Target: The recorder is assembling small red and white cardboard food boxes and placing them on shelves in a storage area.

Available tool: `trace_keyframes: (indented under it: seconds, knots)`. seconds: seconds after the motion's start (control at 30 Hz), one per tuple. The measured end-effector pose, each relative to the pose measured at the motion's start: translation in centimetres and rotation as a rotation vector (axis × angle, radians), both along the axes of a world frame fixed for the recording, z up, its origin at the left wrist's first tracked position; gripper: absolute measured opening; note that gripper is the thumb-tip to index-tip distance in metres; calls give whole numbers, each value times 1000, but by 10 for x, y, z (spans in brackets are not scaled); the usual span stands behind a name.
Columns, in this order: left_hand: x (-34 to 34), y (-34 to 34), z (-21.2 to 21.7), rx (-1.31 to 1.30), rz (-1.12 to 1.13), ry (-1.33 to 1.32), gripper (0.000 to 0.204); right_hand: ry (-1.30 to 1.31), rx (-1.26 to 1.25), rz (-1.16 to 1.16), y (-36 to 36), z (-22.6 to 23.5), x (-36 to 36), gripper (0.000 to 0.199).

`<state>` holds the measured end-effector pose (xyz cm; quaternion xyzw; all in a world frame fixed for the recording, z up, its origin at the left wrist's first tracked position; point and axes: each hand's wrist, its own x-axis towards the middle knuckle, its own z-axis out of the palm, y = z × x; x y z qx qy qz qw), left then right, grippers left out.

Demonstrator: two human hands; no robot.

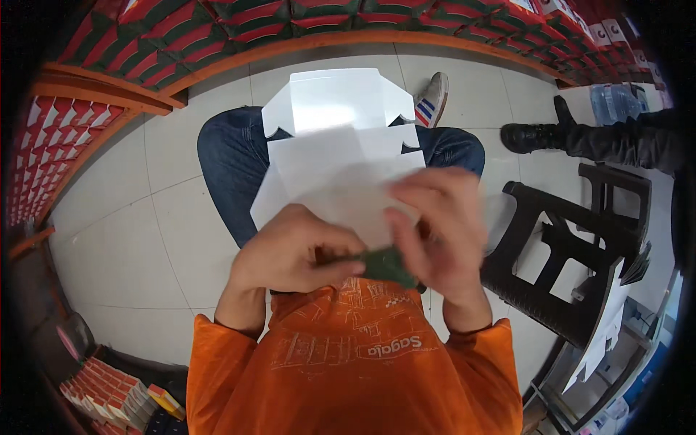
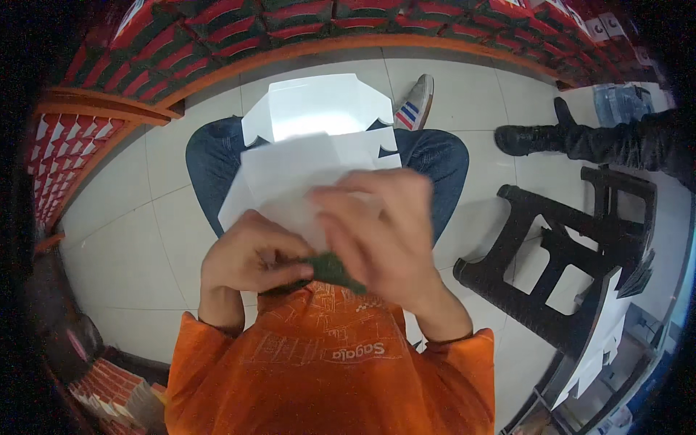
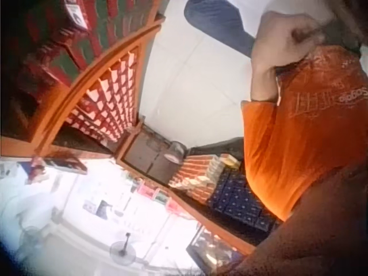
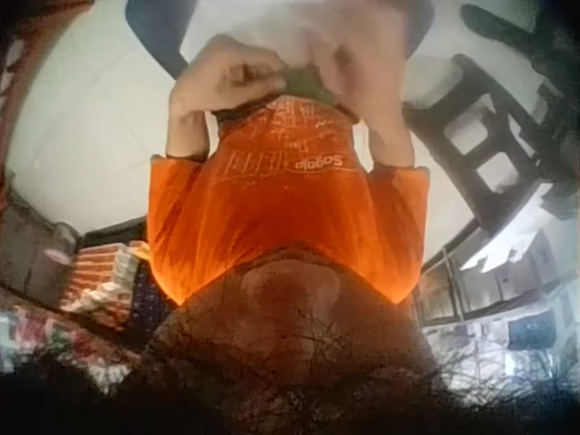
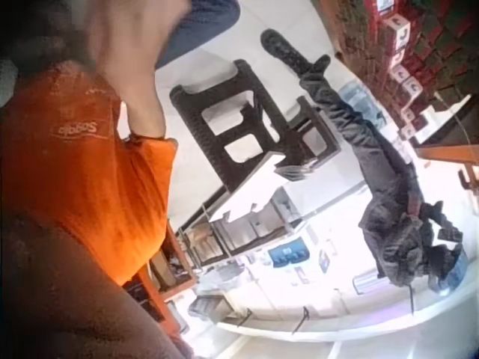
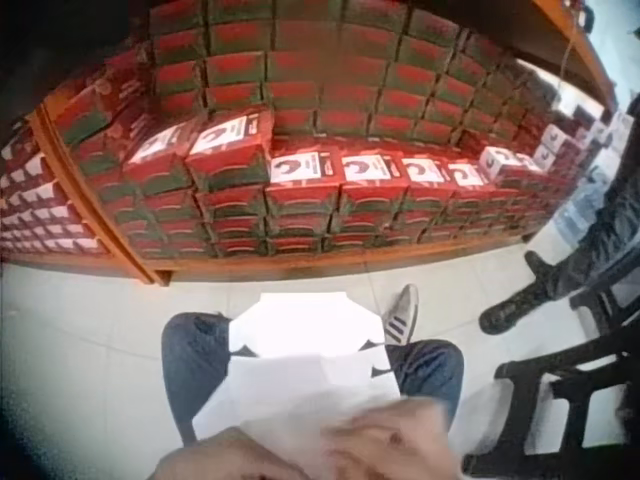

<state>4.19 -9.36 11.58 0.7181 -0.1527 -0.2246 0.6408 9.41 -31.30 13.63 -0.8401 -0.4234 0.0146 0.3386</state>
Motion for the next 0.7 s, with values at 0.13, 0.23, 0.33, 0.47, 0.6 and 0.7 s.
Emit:
trace_keyframes:
  seconds: [0.13,0.23,0.33,0.47,0.6,0.7]
  knots:
    - [-16,-12,-6,-448,551,239,12,-171,367,-19,-9,-9,-12,30]
    - [-13,-36,5,-778,796,299,21,-416,301,-15,3,-30,-22,34]
    - [-13,-38,11,-976,861,375,27,-532,110,-23,-7,-23,-15,52]
    - [-19,-33,-2,-669,833,123,34,-317,-142,57,1,31,-5,42]
    - [-23,-40,-7,-424,862,301,35,-207,-73,65,3,13,7,33]
    - [-12,-46,-26,-649,749,383,35,195,39,52,-1,-16,25,41]
